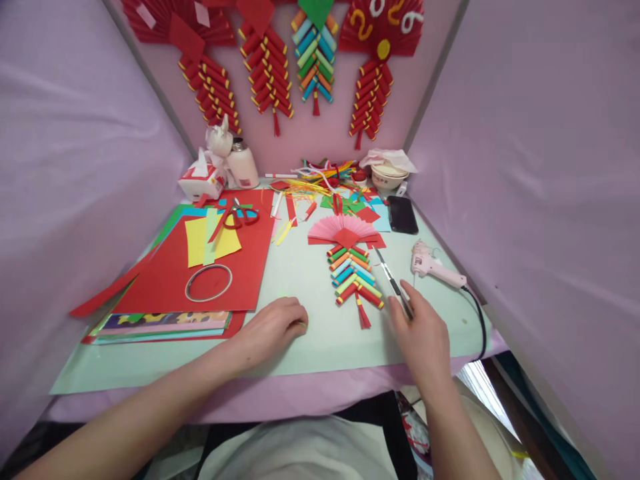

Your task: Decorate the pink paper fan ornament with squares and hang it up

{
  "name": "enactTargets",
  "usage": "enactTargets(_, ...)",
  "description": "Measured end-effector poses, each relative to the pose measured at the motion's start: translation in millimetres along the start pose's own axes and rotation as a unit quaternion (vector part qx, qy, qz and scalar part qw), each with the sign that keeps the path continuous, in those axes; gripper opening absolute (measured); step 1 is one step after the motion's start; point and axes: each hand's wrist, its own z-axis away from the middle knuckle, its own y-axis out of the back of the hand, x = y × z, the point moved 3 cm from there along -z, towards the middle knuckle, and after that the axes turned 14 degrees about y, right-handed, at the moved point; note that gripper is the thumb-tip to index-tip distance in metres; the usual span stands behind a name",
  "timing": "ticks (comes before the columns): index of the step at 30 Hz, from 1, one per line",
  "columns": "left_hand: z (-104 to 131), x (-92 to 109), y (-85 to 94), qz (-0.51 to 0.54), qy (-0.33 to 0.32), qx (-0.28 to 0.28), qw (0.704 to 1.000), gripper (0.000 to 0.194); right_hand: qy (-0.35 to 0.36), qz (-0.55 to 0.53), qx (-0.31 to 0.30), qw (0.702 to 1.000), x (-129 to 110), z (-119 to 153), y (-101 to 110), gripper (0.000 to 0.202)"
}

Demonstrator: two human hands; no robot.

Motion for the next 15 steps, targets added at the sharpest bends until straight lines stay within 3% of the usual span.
enactTargets(4,-3.4,-4.3,18.7,0.060,0.005,0.037,0.997,0.015,-0.047,0.111,-0.089,0.989,7.2,-16.1,-10.1,0.045)
enactTargets(9,-6.4,-30.3,42.1,0.165,0.077,0.148,0.972,0.016,-0.083,0.186,-0.148,0.968,-6.5,-25.7,-23.0,0.038)
enactTargets(12,-5.4,-42.1,47.4,0.193,0.119,0.174,0.958,0.016,-0.035,0.224,-0.153,0.962,-13.4,-30.5,-24.7,0.035)
enactTargets(15,-4.0,-45.9,49.5,0.167,0.118,0.175,0.963,0.010,0.011,0.242,-0.100,0.965,-21.5,-33.9,-17.3,0.037)
